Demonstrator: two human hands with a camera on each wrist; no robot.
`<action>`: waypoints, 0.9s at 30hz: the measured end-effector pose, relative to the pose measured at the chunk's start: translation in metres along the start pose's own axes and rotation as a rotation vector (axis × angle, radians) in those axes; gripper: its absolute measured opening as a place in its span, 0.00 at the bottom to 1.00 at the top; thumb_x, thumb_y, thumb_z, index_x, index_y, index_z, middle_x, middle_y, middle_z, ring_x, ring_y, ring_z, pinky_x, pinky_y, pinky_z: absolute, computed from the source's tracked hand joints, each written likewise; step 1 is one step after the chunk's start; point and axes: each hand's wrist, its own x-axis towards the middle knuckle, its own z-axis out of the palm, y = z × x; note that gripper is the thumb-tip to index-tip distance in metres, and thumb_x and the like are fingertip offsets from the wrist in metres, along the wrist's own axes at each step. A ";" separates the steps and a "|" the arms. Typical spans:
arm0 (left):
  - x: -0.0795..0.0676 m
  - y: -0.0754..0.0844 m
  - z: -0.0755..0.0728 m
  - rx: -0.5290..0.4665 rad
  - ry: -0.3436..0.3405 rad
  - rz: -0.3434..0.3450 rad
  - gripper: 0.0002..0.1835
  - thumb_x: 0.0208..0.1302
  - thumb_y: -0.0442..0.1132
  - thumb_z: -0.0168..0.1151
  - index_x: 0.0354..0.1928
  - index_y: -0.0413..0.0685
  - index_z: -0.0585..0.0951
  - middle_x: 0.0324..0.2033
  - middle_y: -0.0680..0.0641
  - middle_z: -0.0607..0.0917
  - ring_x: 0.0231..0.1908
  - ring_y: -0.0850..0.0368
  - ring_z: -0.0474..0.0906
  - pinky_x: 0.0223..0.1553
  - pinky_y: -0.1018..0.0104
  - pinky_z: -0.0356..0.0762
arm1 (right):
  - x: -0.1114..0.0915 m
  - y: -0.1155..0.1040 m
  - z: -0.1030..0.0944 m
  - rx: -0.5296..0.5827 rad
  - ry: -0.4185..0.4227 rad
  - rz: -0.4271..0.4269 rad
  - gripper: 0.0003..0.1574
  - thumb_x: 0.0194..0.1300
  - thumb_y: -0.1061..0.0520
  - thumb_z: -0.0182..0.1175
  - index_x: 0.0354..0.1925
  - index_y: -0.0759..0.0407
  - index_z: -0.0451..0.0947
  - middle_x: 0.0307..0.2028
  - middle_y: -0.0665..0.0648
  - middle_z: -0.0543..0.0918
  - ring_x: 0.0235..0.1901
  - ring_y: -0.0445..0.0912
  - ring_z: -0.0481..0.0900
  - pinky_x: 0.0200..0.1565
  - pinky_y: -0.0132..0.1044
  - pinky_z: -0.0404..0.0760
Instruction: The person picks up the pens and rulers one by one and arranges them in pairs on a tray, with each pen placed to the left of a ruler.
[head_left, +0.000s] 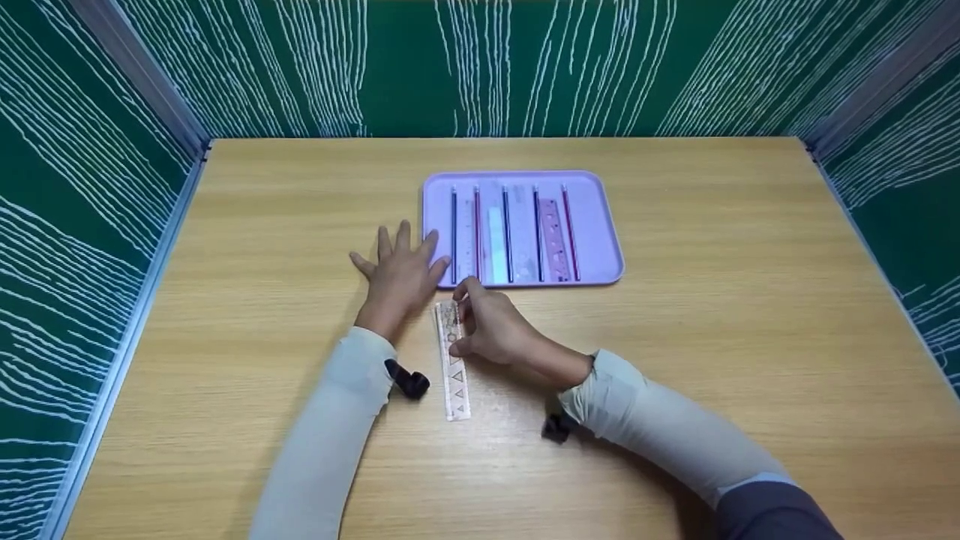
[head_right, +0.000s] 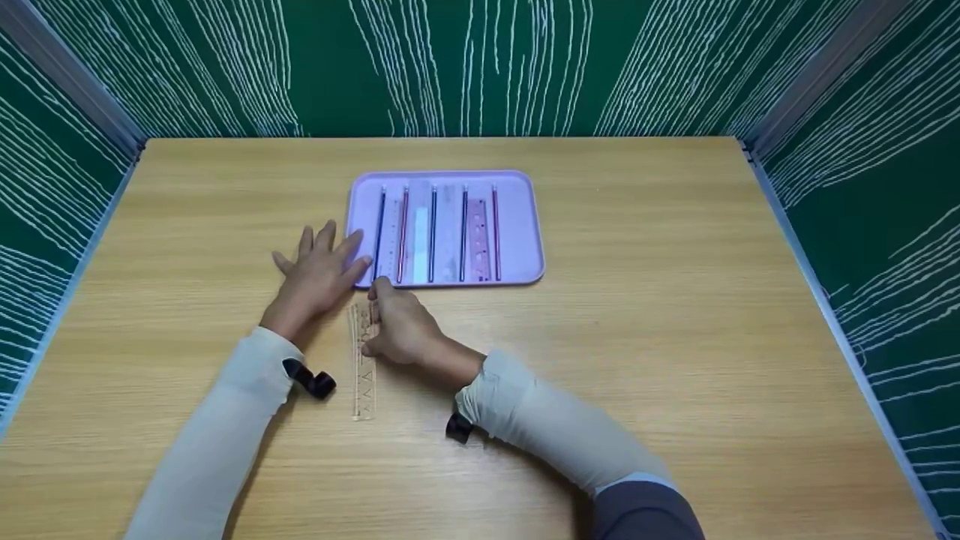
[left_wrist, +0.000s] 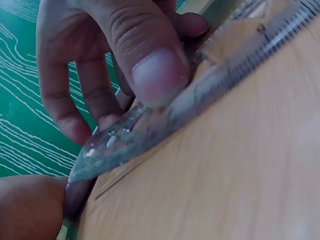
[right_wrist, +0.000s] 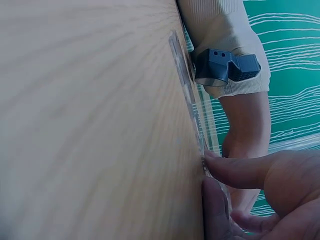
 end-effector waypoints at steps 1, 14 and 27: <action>0.000 0.000 0.000 0.001 0.003 0.003 0.35 0.76 0.67 0.41 0.80 0.69 0.58 0.82 0.40 0.45 0.80 0.30 0.30 0.61 0.12 0.21 | -0.001 0.000 -0.001 0.019 -0.003 0.000 0.46 0.45 0.61 0.83 0.57 0.58 0.67 0.39 0.52 0.83 0.37 0.47 0.79 0.44 0.40 0.83; 0.000 0.001 0.001 0.024 0.005 0.010 0.34 0.77 0.67 0.40 0.80 0.70 0.58 0.82 0.40 0.46 0.79 0.28 0.32 0.59 0.10 0.24 | -0.016 0.016 -0.018 0.379 -0.045 0.063 0.44 0.58 0.73 0.70 0.67 0.55 0.62 0.48 0.61 0.77 0.26 0.53 0.86 0.25 0.47 0.89; -0.002 0.000 0.000 0.023 0.001 0.011 0.35 0.76 0.67 0.39 0.80 0.69 0.57 0.82 0.40 0.46 0.79 0.28 0.31 0.60 0.10 0.23 | -0.025 0.033 -0.042 0.474 -0.071 0.084 0.43 0.65 0.73 0.62 0.72 0.53 0.59 0.55 0.63 0.71 0.32 0.56 0.85 0.27 0.53 0.89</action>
